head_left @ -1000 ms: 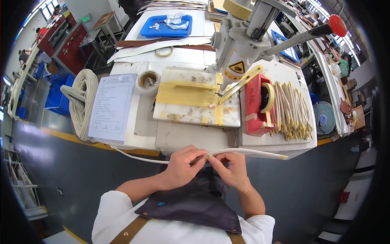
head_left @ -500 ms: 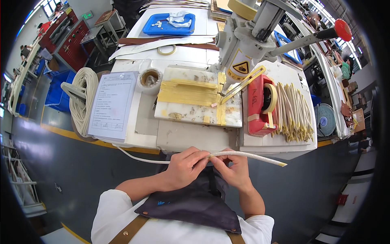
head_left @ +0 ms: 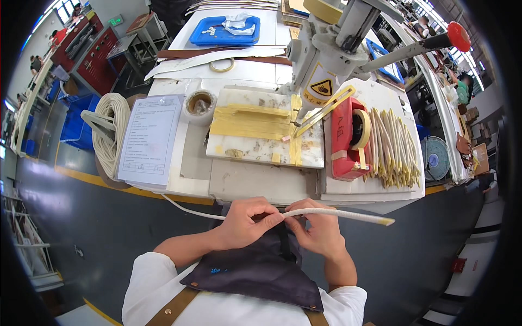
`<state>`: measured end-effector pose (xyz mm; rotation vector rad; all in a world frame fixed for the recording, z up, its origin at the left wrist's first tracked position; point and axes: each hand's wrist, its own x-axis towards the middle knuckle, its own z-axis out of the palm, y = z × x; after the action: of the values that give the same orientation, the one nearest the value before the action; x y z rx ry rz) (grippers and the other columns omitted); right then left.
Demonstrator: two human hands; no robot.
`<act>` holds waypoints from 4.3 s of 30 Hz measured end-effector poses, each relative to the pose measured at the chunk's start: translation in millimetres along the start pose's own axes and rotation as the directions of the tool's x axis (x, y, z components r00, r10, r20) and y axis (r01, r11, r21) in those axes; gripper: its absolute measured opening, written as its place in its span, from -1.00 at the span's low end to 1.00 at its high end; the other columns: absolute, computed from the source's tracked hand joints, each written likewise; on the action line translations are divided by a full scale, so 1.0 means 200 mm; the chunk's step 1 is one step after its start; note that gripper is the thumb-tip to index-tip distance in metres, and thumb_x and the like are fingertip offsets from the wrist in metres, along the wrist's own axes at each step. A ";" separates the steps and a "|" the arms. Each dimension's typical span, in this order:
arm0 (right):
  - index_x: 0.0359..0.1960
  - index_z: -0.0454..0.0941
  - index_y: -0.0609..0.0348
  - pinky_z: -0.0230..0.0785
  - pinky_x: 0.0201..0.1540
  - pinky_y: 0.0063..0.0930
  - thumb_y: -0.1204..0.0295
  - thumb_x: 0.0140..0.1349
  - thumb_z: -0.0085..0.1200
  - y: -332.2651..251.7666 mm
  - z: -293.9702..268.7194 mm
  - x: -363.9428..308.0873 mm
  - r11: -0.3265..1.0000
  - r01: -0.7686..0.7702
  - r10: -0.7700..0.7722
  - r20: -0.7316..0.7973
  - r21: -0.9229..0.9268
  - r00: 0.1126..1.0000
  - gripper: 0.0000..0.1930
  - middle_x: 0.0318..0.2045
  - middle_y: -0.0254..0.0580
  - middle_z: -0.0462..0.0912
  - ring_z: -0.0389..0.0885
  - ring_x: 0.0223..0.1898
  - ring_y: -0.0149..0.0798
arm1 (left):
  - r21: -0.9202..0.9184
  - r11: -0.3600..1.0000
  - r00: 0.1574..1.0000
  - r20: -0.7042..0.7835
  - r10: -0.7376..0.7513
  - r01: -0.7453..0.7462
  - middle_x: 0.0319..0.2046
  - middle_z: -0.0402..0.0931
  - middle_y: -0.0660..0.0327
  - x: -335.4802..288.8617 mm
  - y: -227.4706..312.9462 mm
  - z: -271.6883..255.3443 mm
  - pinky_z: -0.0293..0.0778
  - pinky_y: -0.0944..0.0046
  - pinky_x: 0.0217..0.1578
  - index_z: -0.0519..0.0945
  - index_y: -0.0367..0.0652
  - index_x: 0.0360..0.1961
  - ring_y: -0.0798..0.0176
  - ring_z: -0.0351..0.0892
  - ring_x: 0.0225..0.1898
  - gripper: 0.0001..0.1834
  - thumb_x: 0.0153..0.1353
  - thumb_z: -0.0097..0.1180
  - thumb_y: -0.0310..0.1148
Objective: The person inserts a white cable into a yellow plastic sleeve and uses a manual press machine to crimp the connection. They repeat this process for multiple cables, pulling new lengths from a coil and stacking the finished units on the table.
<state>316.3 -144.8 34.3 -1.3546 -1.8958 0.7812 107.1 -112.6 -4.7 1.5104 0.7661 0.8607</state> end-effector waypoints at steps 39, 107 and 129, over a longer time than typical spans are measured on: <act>0.03 0.55 0.40 0.56 -0.19 -0.53 0.68 0.21 0.17 0.19 0.15 -0.16 0.665 -0.188 0.311 -0.039 0.723 0.950 -0.67 -0.26 -0.11 0.65 0.67 -0.28 -0.34 | 0.393 0.857 0.929 -0.021 0.370 -0.332 -0.49 0.60 0.17 -0.05 0.02 0.06 0.56 0.30 -0.54 0.69 -0.24 -0.24 0.25 0.63 -0.51 -0.82 0.16 0.35 -0.42; -0.52 0.46 0.25 0.22 -0.59 -0.46 0.25 0.40 0.10 0.26 0.09 -0.03 0.366 0.197 -0.023 -0.203 0.910 0.979 -0.63 -0.58 -0.20 0.42 0.37 -0.57 -0.32 | -0.190 0.895 0.882 0.343 -0.324 0.403 -0.39 0.66 0.27 -0.29 -0.14 0.05 0.52 0.43 -0.41 0.65 -0.25 -0.07 0.50 0.59 -0.45 -0.71 0.40 0.16 -0.22; -0.24 0.61 0.33 0.33 -0.61 -0.58 0.29 0.45 0.06 0.46 0.04 0.46 0.714 -0.232 0.519 -0.276 0.661 0.809 -0.71 -0.55 -0.31 0.56 0.45 -0.66 -0.50 | 0.311 0.939 0.979 -0.179 -0.095 0.148 -0.45 0.61 0.23 0.11 -0.14 -0.24 0.48 0.43 -0.47 0.70 -0.31 -0.17 0.46 0.52 -0.52 -0.80 0.26 0.30 -0.39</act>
<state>338.8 -31.7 -27.4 -1.3640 -0.8765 1.0576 76.8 -65.4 -28.0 1.6714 1.1540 0.7984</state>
